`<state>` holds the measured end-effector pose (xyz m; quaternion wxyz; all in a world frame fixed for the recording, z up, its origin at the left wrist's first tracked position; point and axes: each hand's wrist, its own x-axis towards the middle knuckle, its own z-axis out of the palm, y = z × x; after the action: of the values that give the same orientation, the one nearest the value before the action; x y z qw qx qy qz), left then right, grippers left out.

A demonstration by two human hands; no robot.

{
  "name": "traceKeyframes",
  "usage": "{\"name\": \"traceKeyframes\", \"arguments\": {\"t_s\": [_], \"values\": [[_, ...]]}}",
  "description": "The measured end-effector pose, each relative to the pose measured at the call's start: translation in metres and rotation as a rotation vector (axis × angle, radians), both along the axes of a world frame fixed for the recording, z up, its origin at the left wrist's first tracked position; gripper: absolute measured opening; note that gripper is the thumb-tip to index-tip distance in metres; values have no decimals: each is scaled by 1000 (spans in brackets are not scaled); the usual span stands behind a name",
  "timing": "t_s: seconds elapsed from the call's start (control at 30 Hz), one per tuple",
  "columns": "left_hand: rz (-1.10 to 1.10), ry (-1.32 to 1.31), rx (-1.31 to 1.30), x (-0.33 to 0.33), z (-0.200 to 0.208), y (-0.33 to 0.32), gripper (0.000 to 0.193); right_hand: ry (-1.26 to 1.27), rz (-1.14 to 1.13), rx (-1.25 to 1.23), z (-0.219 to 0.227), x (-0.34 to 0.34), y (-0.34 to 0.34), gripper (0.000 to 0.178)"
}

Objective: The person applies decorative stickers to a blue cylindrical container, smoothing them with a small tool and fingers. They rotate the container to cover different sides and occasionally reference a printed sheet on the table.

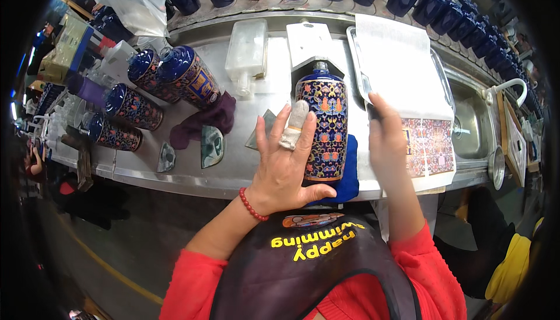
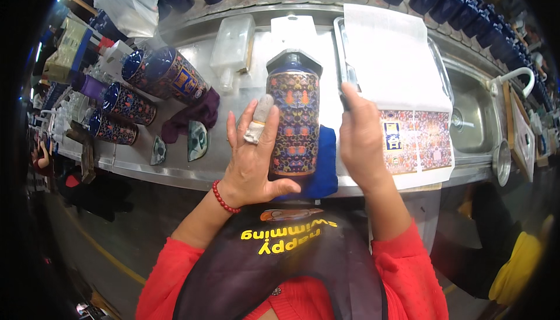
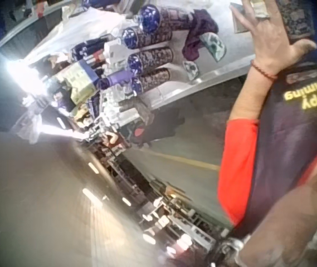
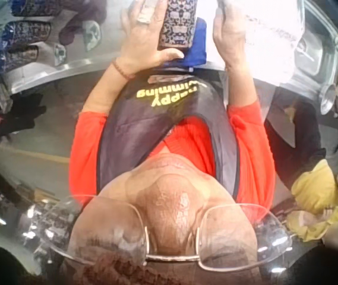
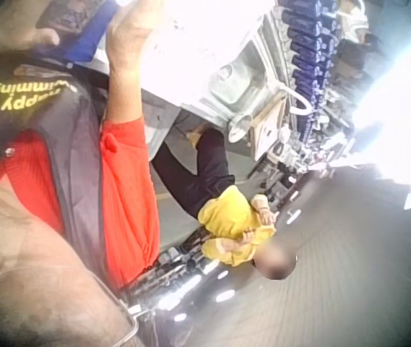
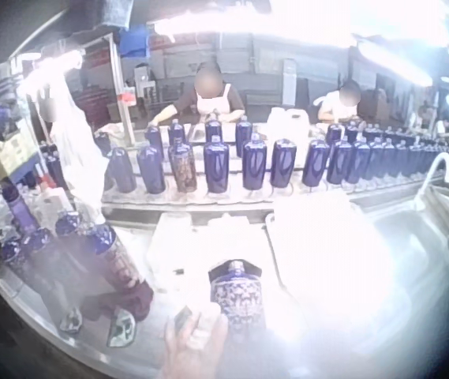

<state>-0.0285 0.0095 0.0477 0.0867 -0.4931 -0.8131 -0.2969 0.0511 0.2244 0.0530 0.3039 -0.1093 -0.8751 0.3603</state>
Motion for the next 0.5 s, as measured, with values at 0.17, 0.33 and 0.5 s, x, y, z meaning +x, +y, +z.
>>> {"name": "traceKeyframes", "arguments": {"t_s": [0.17, 0.33, 0.5], "values": [[21, 47, -75, -1, 5, 9, 121, -13, 246, 375, -13, 8, -16, 67], [42, 100, -143, 1, 15, 13, 122, -32, 193, 405, -14, 9, -22, 64], [48, 177, -204, 3, 25, 17, 123, -42, 179, 430, -9, 10, -22, 62]]}}
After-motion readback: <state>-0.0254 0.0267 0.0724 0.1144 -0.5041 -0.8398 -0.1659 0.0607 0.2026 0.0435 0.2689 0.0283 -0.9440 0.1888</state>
